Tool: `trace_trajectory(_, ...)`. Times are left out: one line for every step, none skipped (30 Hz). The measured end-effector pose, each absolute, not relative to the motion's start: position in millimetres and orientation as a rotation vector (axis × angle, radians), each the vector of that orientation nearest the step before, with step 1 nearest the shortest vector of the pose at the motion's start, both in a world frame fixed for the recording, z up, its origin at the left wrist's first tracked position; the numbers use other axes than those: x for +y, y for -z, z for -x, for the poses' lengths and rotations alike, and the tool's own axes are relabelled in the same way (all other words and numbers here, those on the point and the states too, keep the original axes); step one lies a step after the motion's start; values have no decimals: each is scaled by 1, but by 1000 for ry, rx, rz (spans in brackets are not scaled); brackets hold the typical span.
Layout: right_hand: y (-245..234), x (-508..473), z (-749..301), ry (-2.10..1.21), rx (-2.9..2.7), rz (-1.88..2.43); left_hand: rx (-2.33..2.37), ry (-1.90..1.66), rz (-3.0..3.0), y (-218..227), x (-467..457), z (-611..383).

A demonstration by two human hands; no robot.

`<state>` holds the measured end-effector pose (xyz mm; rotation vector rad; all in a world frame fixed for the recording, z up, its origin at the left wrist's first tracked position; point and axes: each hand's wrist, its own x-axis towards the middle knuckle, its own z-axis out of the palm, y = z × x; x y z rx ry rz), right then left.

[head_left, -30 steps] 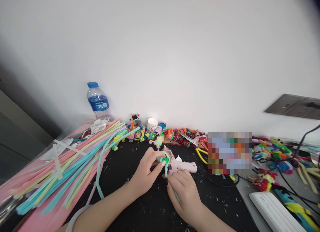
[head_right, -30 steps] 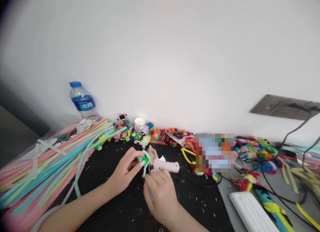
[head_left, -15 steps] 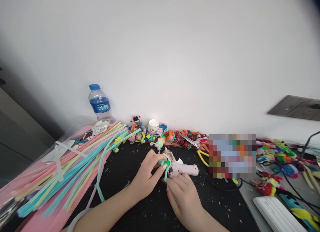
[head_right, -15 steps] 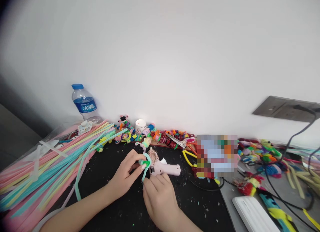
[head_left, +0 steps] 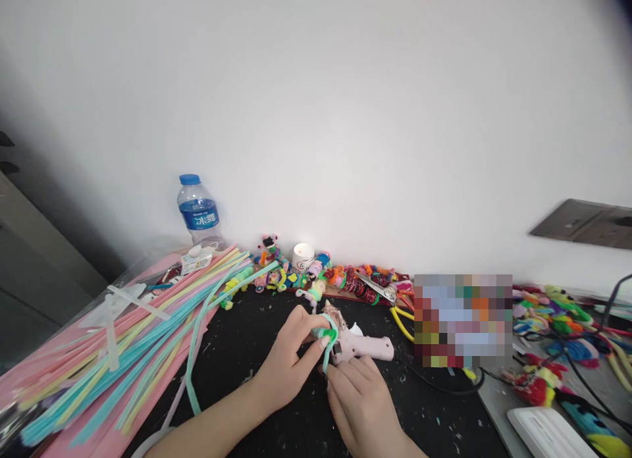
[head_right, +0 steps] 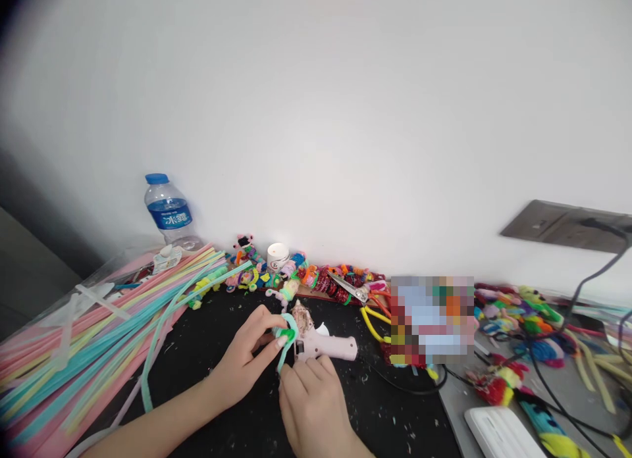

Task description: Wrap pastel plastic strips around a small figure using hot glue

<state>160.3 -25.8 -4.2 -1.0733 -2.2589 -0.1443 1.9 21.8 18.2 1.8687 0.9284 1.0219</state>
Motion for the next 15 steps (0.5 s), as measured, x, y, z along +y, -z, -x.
trace_trajectory(4,-26,-161,142,-2249,1077,921,-1028,-1855,-18,22,-2)
trace_trajectory(4,-26,-161,136,-2234,1085,914,-1036,-1837,-17,23,-2)
trace_trajectory(3,-26,-161,129,-2220,1096,906,-1045,-1815,-17,23,-2)
trace_trajectory(3,-27,-162,121,-2206,1109,896,-1059,-1791,-16,23,-2)
trace_trajectory(2,-27,-162,114,-2194,1122,884,-1073,-1765,-15,24,-2)
trace_trajectory(2,-27,-162,106,-2182,1134,872,-1088,-1741,-14,24,-2)
trace_trajectory(1,-27,-163,98,-2174,1143,863,-1099,-1718,-13,24,-2)
trace_trajectory(1,-27,-163,91,-2169,1151,856,-1106,-1700,-12,25,-2)
trace_trajectory(1,-26,-163,85,-2166,1157,853,-1110,-1689,-11,25,-2)
trace_trajectory(1,-26,-163,82,-2164,1158,852,-1112,-1682,-10,25,-3)
trace_trajectory(1,-26,-163,80,-2163,1158,852,-1111,-1680,-10,25,-3)
trace_trajectory(1,-26,-163,80,-2165,1157,853,-1112,-1680,-9,25,-3)
trace_trajectory(1,-26,-163,83,-2169,1153,853,-1112,-1682,-9,25,-3)
trace_trajectory(2,-26,-163,85,-2175,1148,852,-1113,-1683,-9,25,-3)
trace_trajectory(2,-26,-163,85,-2184,1144,851,-1111,-1683,-10,24,-3)
